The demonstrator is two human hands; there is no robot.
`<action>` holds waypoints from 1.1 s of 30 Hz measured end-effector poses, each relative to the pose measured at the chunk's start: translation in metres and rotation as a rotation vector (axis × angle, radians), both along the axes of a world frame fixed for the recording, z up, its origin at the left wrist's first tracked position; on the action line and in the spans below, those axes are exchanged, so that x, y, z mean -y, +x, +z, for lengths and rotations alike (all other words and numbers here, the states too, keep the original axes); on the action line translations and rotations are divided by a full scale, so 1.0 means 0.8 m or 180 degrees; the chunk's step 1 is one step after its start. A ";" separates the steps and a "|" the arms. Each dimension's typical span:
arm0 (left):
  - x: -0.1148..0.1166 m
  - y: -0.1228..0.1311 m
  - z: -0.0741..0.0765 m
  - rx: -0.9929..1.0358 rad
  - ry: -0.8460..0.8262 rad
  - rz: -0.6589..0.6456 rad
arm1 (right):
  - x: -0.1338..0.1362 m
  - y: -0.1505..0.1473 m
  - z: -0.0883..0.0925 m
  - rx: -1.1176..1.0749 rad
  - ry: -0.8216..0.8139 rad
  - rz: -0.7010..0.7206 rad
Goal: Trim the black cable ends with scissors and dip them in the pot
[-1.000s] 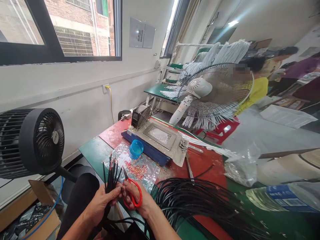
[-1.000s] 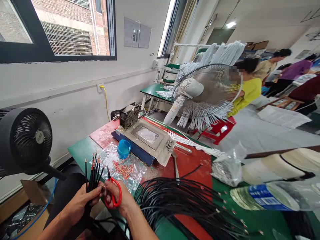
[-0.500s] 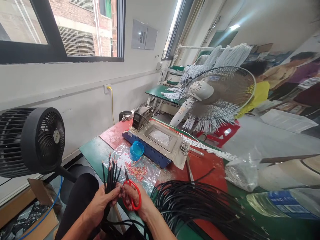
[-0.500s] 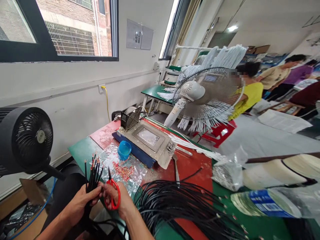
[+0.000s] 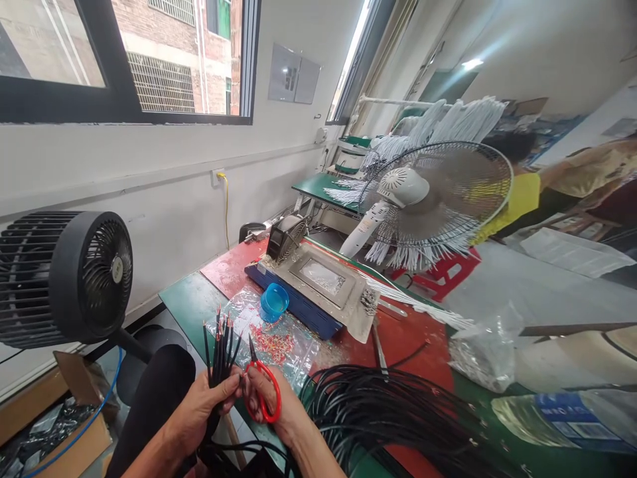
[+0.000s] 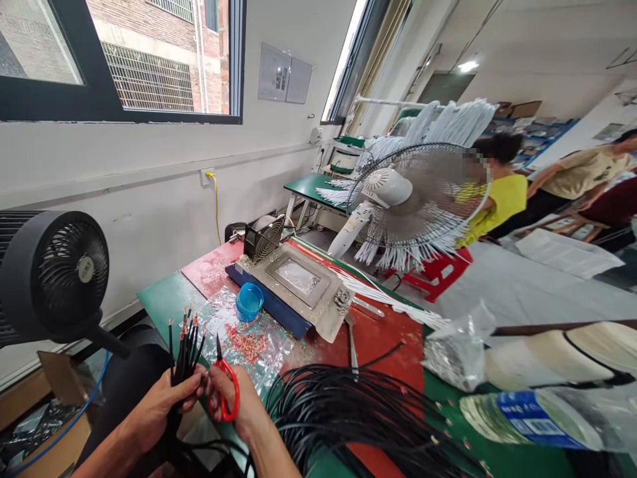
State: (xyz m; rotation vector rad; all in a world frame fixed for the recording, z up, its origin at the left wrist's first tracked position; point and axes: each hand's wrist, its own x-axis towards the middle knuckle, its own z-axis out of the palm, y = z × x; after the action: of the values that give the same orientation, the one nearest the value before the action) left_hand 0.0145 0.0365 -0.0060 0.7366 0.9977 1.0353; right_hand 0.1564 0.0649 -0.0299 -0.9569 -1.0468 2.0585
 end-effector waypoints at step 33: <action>0.002 0.001 -0.008 -0.0130 0.0114 0.0178 | 0.003 -0.003 -0.002 0.0263 0.0042 -0.0158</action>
State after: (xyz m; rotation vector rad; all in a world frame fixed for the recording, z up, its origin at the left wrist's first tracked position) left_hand 0.0157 0.0352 -0.0122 0.7655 1.0421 1.0926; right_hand 0.1537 0.0628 -0.0313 -1.0585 -1.0669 1.9843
